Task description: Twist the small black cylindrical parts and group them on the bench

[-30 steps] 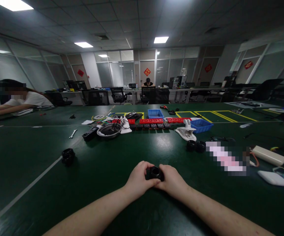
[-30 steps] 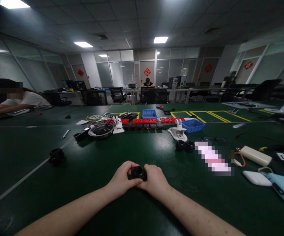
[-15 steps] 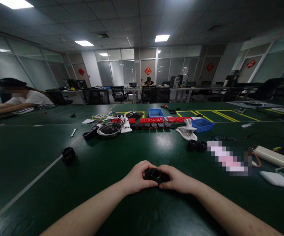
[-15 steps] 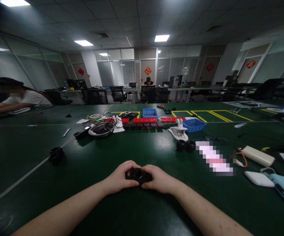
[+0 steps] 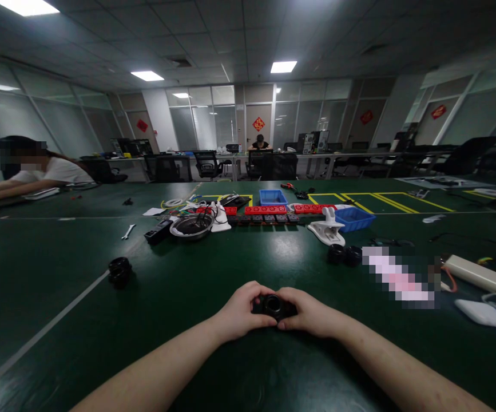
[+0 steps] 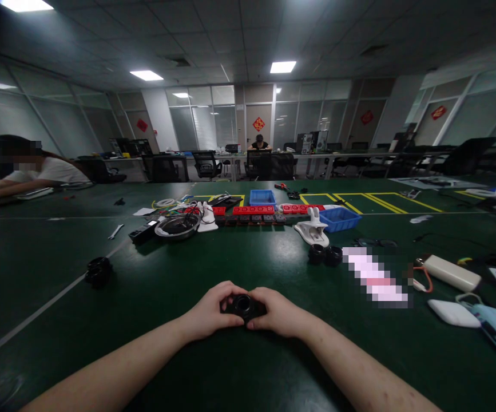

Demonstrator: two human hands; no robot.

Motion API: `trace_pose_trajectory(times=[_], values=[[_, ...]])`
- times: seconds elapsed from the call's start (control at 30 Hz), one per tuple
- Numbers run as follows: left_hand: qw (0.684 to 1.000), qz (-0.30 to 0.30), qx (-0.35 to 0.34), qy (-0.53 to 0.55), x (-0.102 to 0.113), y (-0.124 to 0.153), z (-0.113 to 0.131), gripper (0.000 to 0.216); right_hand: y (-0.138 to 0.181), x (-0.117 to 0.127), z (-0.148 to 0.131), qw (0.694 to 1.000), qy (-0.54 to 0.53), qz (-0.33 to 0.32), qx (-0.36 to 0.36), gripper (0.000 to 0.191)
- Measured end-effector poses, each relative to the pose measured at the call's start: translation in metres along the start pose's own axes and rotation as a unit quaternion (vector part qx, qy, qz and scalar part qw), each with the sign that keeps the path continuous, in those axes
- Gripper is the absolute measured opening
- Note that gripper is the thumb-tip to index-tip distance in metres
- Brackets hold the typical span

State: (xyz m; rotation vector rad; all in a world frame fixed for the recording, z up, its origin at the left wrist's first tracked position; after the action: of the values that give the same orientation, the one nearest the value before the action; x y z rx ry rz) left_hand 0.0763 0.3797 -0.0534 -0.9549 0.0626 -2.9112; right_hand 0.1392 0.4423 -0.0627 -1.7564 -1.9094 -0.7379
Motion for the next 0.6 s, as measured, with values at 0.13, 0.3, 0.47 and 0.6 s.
trace_pose_trajectory(times=[0.13, 0.3, 0.47, 0.6], values=[[1.000, 0.009, 0.009, -0.001, -0.001, 0.000, -0.001, 0.042, -0.001, 0.000, 0.008, 0.999, -0.024, 0.012, -0.032, 0.035], [1.000, 0.018, 0.014, 0.003, -0.003, -0.001, 0.001, 0.043, -0.001, -0.001, 0.017, 0.997, -0.017, 0.033, -0.069, 0.036], [0.997, 0.063, 0.042, -0.013, 0.001, 0.003, 0.003, 0.039, -0.002, 0.002, 0.017, 0.992, 0.032, 0.081, -0.091, 0.038], [0.990, 0.107, 0.083, -0.027, 0.005, 0.008, 0.003, 0.036, -0.002, 0.002, 0.014, 0.983, 0.069, 0.129, -0.114, 0.035]])
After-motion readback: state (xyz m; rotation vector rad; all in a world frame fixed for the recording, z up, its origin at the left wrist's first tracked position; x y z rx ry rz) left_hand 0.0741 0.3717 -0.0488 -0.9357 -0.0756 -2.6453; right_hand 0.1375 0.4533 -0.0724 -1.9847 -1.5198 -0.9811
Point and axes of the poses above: each hand's wrist, its own y-axis away from the middle knuckle, its own x-axis out of the back of the hand, z = x × y, the point moved 9 cm from there along -y, towards the middle knuckle, and after that the axes turned 9 degrees about -z, right-handed, at the moved point
